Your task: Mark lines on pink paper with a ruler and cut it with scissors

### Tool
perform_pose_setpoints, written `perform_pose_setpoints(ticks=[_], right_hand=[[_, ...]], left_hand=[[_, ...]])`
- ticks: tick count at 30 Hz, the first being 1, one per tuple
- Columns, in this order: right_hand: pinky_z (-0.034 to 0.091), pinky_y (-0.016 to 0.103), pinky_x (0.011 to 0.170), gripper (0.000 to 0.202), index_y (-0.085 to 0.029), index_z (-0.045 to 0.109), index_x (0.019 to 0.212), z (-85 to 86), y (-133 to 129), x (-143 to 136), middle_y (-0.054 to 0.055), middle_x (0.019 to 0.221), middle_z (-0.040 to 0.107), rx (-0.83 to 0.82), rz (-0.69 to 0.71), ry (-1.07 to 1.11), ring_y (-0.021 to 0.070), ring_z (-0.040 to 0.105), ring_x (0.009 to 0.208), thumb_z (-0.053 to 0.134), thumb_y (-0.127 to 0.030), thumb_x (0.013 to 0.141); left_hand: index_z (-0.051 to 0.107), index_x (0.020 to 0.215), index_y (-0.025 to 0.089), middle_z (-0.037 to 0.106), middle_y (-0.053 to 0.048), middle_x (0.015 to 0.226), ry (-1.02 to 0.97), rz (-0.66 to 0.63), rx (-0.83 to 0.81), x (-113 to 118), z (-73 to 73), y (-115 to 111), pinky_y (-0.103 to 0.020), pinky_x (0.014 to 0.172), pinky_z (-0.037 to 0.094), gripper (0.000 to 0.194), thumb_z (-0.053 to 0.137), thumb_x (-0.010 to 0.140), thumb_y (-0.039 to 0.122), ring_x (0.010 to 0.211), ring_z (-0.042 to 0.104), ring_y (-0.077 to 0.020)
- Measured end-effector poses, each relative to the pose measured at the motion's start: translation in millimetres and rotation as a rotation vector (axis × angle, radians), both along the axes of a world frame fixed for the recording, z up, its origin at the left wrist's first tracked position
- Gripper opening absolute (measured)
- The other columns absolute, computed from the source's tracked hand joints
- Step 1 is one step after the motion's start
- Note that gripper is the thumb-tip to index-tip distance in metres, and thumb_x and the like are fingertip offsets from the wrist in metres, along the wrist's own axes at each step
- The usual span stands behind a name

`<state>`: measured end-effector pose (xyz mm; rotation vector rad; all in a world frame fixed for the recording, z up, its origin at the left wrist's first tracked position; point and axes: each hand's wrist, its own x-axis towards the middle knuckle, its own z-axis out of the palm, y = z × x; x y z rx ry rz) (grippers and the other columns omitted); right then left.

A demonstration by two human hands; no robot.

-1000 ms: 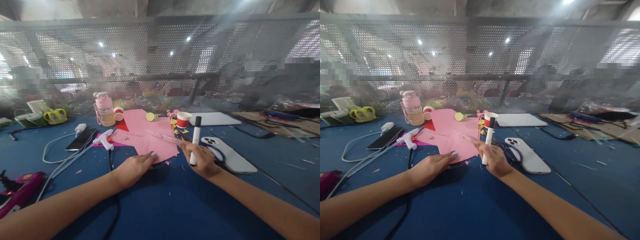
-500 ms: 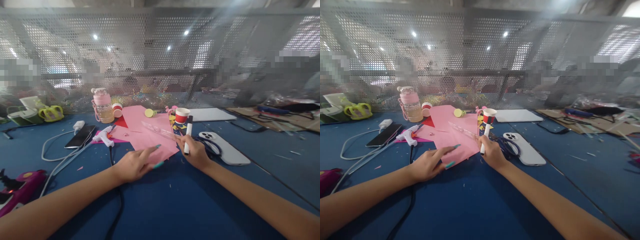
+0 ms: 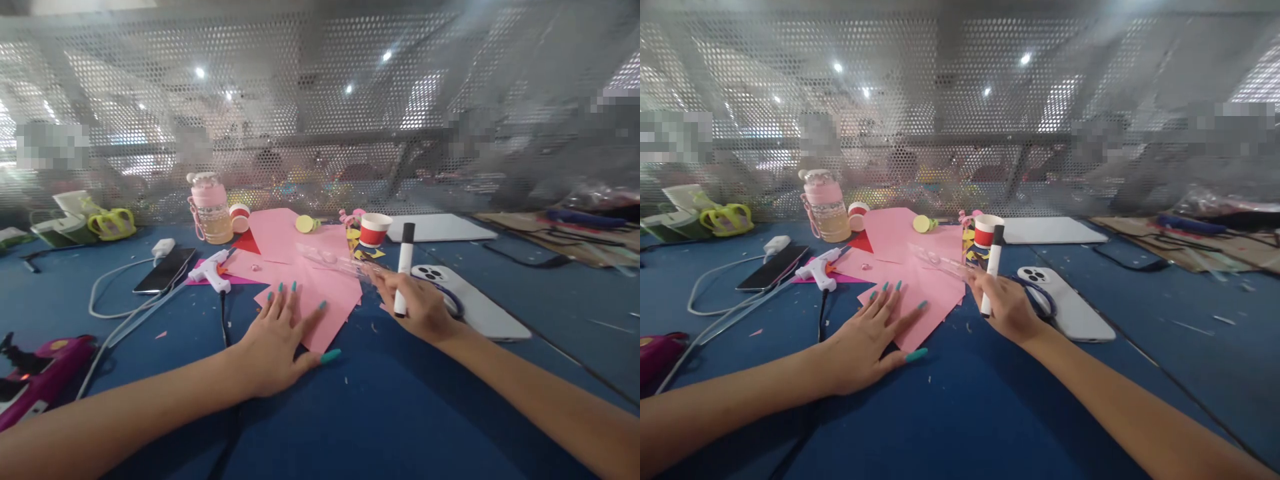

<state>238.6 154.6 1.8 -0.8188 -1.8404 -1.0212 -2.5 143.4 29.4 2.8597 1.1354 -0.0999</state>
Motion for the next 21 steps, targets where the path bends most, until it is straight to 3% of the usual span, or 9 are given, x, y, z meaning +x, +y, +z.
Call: perform_pose_setpoints(ticks=[4, 6, 9, 12, 14, 17, 21], right_hand=[[0.048, 0.024, 0.043, 0.016, -0.022, 0.047, 0.074, -2.6, 2, 2, 0.005, 0.064, 0.071, -0.019, 0.018, -0.010, 0.0147, 0.063, 0.044, 0.052, -0.010, 0.084], [0.049, 0.024, 0.044, 0.014, -0.021, 0.048, 0.077, -4.1, 2, 2, 0.006, 0.066, 0.071, -0.035, 0.029, -0.014, 0.0153, 0.064, 0.046, 0.052, -0.009, 0.083], [0.050, 0.024, 0.045, 0.014, -0.021, 0.048, 0.077, -6.5, 3, 3, 0.007, 0.067, 0.072, -0.051, 0.042, -0.010, 0.0163, 0.065, 0.048, 0.053, -0.009, 0.083], [0.052, 0.025, 0.047, 0.017, -0.021, 0.048, 0.076, -8.2, 2, 4, 0.008, 0.067, 0.071, -0.056, 0.042, -0.007, 0.0178, 0.067, 0.052, 0.055, -0.007, 0.081], [0.053, 0.025, 0.049, 0.017, -0.021, 0.048, 0.077, -9.0, 2, 5, 0.009, 0.071, 0.072, -0.061, 0.043, -0.012, 0.0186, 0.068, 0.056, 0.055, -0.006, 0.081], [0.055, 0.025, 0.050, 0.017, -0.022, 0.047, 0.077, -9.0, 2, 5, 0.011, 0.076, 0.073, -0.078, 0.065, -0.019, 0.0189, 0.069, 0.060, 0.053, -0.006, 0.082], [0.056, 0.026, 0.051, 0.018, -0.023, 0.046, 0.078, -5.5, 1, 4, 0.011, 0.081, 0.074, -0.098, 0.112, -0.039, 0.0189, 0.070, 0.062, 0.050, -0.006, 0.083]], left_hand=[[0.015, 0.139, 0.041, 0.000, -0.014, 0.150, -0.029, -0.023, -0.020, 0, 2.2, -12, -0.072, 0.094, 0.013, 0.058, 0.025, 0.086, 0.062, 0.130, -0.002, -0.0489], [0.014, 0.139, 0.039, 0.002, -0.015, 0.150, -0.049, -0.025, -0.032, -1, 2.4, -19, -0.073, 0.093, 0.015, 0.062, 0.025, 0.084, 0.065, 0.130, 0.000, -0.0494], [0.011, 0.142, 0.027, 0.009, -0.021, 0.148, -0.083, -0.022, -0.020, -1, 3.3, -24, -0.074, 0.093, 0.014, 0.076, 0.024, 0.081, 0.069, 0.132, 0.002, -0.0476], [0.008, 0.143, 0.018, 0.011, -0.016, 0.149, -0.115, -0.206, 0.021, -4, 6.5, -8, -0.067, 0.101, 0.007, 0.082, 0.029, 0.081, 0.067, 0.135, 0.000, -0.0387], [0.012, 0.142, 0.023, 0.015, -0.008, 0.150, -0.096, -0.390, -0.021, -8, 8.3, 10, -0.059, 0.106, 0.005, 0.067, 0.033, 0.087, 0.056, 0.137, 0.005, -0.0295], [0.018, 0.140, 0.032, 0.010, 0.000, 0.150, -0.090, -0.385, -0.044, -13, 7.7, 29, -0.058, 0.107, 0.002, 0.052, 0.030, 0.092, 0.048, 0.137, -0.001, -0.0275], [0.008, 0.142, 0.027, -0.001, -0.008, 0.150, -0.030, -0.288, -0.115, -11, 3.8, 21, -0.058, 0.106, 0.003, 0.065, 0.028, 0.088, 0.058, 0.136, -0.005, -0.0318]])
